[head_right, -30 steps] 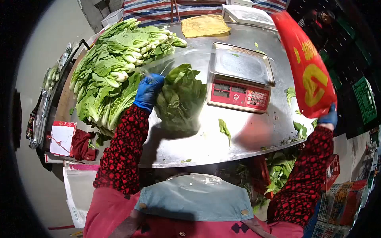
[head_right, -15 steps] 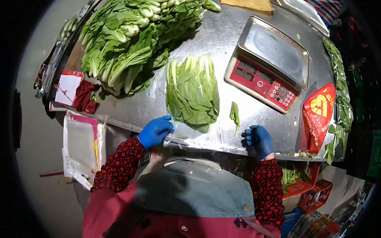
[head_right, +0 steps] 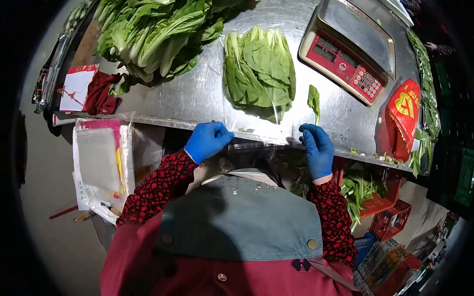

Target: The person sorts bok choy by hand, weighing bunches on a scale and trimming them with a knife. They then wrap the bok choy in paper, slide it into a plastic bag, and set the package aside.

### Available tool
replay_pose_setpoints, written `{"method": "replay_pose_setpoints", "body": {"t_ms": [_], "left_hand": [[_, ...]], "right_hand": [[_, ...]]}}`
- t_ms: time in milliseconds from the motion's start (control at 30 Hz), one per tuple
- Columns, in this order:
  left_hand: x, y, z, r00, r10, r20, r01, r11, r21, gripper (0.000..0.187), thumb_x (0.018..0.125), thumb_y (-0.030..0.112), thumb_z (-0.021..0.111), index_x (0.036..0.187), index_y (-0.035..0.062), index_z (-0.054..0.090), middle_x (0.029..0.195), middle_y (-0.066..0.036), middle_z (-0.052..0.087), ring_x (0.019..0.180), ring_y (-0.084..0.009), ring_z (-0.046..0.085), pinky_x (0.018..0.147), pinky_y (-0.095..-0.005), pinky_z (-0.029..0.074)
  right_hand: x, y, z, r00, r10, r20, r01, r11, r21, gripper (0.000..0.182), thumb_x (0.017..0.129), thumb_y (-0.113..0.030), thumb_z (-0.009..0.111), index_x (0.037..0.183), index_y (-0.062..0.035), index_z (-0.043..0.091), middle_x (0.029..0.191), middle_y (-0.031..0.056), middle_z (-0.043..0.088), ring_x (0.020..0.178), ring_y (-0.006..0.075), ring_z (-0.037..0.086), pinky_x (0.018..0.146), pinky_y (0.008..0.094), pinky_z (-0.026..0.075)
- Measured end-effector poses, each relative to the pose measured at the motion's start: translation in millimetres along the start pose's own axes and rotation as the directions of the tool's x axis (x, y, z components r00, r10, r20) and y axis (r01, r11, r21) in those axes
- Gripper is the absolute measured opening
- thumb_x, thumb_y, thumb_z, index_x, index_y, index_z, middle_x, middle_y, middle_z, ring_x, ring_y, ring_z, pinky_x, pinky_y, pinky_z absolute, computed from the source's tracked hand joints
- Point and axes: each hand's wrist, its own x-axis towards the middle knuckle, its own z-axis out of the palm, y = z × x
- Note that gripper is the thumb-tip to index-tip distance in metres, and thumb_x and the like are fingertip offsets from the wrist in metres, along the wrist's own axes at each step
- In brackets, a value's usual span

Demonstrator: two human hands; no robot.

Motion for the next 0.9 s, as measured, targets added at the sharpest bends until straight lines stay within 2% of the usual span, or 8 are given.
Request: {"method": "replay_pose_setpoints", "body": {"t_ms": [33, 100, 233, 333, 433, 667, 767, 900], "left_hand": [[3, -10, 4, 1.000, 0.004, 0.009, -0.004, 1.000, -0.004, 0.026, 0.081, 0.024, 0.066, 0.074, -0.0009, 0.062, 0.064, -0.010, 0.061, 0.057, -0.0160, 0.058, 0.055, -0.0294, 0.046], [8, -31, 11, 0.964, -0.156, 0.213, 0.255, 0.762, -0.595, 0.019, 0.083, 0.016, 0.060, 0.074, -0.0012, 0.062, 0.070, -0.010, 0.064, 0.060, -0.0152, 0.060, 0.056, -0.0272, 0.049], [6, -35, 0, 0.904, -0.232, 0.359, 0.426, 0.560, -0.711, 0.011, 0.086, 0.010, 0.053, 0.079, 0.0025, 0.058, 0.073, -0.008, 0.065, 0.059, -0.0147, 0.063, 0.054, -0.0264, 0.053], [1, -15, -10, 0.887, -0.254, 0.386, 0.461, 0.512, -0.724, 0.012, 0.089, 0.012, 0.050, 0.082, 0.0038, 0.057, 0.073, -0.007, 0.064, 0.057, -0.0150, 0.062, 0.054, -0.0265, 0.053], [-1, -17, -7, 0.899, -0.194, 0.393, 0.434, 0.514, -0.739, 0.014, 0.089, 0.015, 0.050, 0.082, 0.0047, 0.057, 0.070, -0.005, 0.062, 0.057, -0.0148, 0.060, 0.054, -0.0273, 0.053], [-3, -19, -6, 0.859, -0.318, 0.401, 0.500, 0.355, -0.790, 0.014, 0.088, 0.017, 0.050, 0.083, 0.0050, 0.056, 0.071, -0.006, 0.060, 0.058, -0.0173, 0.061, 0.053, -0.0294, 0.053], [-2, -22, -9, 0.892, -0.325, 0.313, 0.420, 0.345, -0.839, 0.014, 0.089, 0.016, 0.049, 0.083, 0.0044, 0.054, 0.071, -0.008, 0.060, 0.060, -0.0212, 0.064, 0.052, -0.0305, 0.054], [-10, -21, -21, 0.899, -0.298, 0.320, 0.429, 0.454, -0.781, 0.017, 0.093, 0.016, 0.046, 0.083, 0.0034, 0.052, 0.073, -0.012, 0.062, 0.064, -0.0246, 0.066, 0.054, -0.0322, 0.056]], "right_hand": [[-6, -2, 6, 1.000, 0.005, -0.008, -0.005, 1.000, -0.004, 0.016, 0.091, -0.008, 0.056, 0.104, -0.0020, 0.061, 0.098, 0.0045, 0.062, 0.087, 0.0101, 0.058, 0.075, 0.0241, 0.047], [-17, -8, 20, 0.991, -0.137, -0.005, 0.136, 0.988, -0.079, 0.014, 0.090, -0.005, 0.056, 0.102, -0.0005, 0.061, 0.096, 0.0042, 0.062, 0.086, 0.0103, 0.057, 0.075, 0.0240, 0.047], [-21, -10, 57, 0.921, -0.357, 0.158, 0.390, 0.869, -0.306, 0.027, 0.074, 0.005, 0.061, 0.099, -0.0040, 0.063, 0.087, 0.0120, 0.059, 0.079, 0.0232, 0.061, 0.068, 0.0282, 0.048], [-21, -19, 99, 0.849, -0.411, 0.331, 0.527, 0.702, -0.479, 0.024, 0.072, -0.006, 0.066, 0.096, -0.0110, 0.063, 0.089, 0.0110, 0.059, 0.080, 0.0307, 0.060, 0.065, 0.0377, 0.049], [-12, -19, 131, 0.721, -0.442, 0.534, 0.691, 0.405, -0.598, 0.019, 0.071, -0.018, 0.063, 0.088, -0.0119, 0.060, 0.082, 0.0081, 0.056, 0.077, 0.0286, 0.056, 0.063, 0.0385, 0.046], [-21, -25, 149, 0.664, -0.419, 0.619, 0.717, 0.120, -0.687, 0.020, 0.069, -0.024, 0.063, 0.082, -0.0100, 0.058, 0.080, 0.0060, 0.055, 0.076, 0.0239, 0.056, 0.062, 0.0363, 0.044], [-40, -20, 147, 0.660, -0.372, 0.653, 0.749, 0.399, -0.529, 0.023, 0.068, -0.025, 0.067, 0.082, -0.0084, 0.057, 0.081, 0.0088, 0.055, 0.078, 0.0272, 0.056, 0.065, 0.0388, 0.044], [-70, 8, 115, 0.811, -0.203, 0.549, 0.559, 0.547, -0.623, 0.016, 0.073, -0.020, 0.067, 0.078, -0.0074, 0.058, 0.079, 0.0110, 0.055, 0.072, 0.0312, 0.056, 0.060, 0.0404, 0.045]]}}
